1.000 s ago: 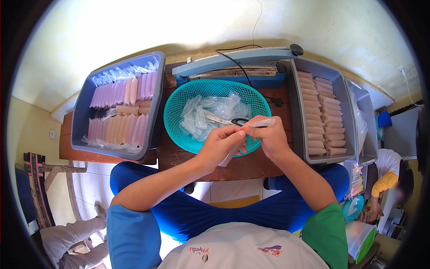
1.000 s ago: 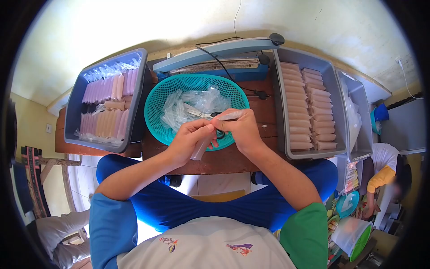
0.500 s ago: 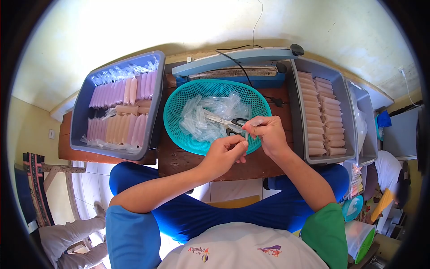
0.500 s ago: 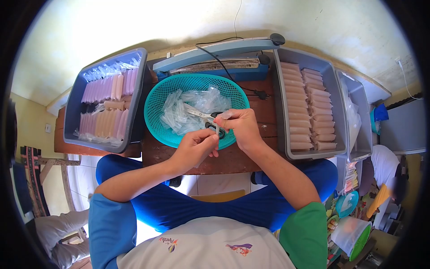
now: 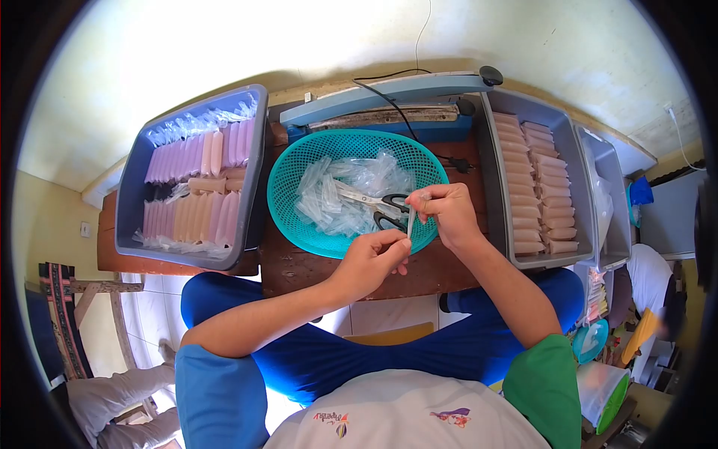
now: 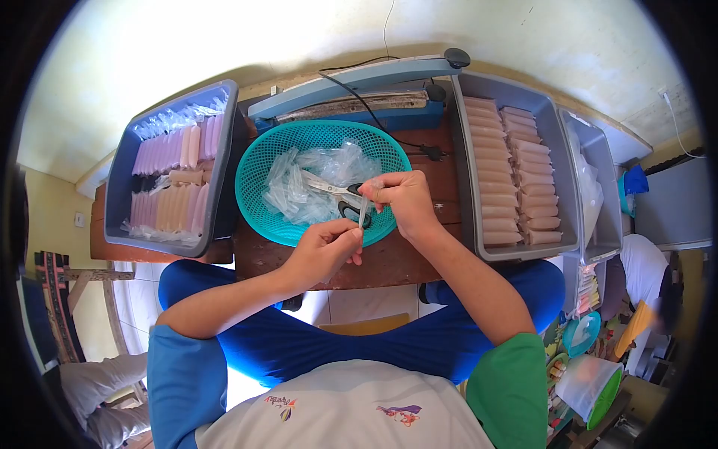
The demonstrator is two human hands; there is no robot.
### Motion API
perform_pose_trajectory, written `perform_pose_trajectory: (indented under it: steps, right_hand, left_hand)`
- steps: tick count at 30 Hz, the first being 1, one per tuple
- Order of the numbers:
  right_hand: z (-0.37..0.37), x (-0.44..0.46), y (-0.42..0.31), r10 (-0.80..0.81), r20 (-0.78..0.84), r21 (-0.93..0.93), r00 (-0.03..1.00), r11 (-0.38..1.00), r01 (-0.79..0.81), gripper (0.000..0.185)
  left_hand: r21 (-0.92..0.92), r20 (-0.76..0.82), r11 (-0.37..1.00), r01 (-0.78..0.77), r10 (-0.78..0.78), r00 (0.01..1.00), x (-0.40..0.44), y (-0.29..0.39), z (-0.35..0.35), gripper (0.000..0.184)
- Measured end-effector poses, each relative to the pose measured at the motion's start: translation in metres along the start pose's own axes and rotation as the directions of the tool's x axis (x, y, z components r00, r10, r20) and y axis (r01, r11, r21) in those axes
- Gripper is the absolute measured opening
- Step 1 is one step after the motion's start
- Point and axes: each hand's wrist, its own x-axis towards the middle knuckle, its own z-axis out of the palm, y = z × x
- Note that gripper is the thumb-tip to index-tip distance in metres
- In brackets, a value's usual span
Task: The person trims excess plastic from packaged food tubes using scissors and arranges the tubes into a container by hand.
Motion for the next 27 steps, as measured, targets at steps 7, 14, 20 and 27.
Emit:
perform_pose_trajectory:
  steps: [7, 14, 20, 27]
  right_hand:
    - [-0.004, 0.005, 0.001, 0.014, -0.015, 0.017, 1.0, 1.0, -0.014, 0.008]
    - [-0.008, 0.008, 0.0, 0.042, -0.016, 0.012, 0.999, 0.999, -0.042, 0.012]
    - [-0.009, 0.008, -0.001, 0.1, 0.01, 0.047, 0.995, 0.994, -0.1, 0.014]
    - [-0.011, 0.012, 0.0, 0.086, -0.018, 0.204, 0.996, 0.976, -0.081, 0.027]
  left_hand:
    - [0.013, 0.011, 1.0, 0.012, -0.012, 1.0, -0.002, 0.0, 0.0, 0.025]
    - [0.028, 0.014, 0.999, 0.021, -0.021, 1.0, -0.002, 0.0, 0.0, 0.025]
    - [0.034, 0.026, 0.999, 0.028, -0.029, 0.999, -0.002, -0.005, 0.001, 0.025]
    - [0.025, 0.1, 0.99, 0.136, -0.138, 0.985, -0.005, -0.009, -0.002, 0.024]
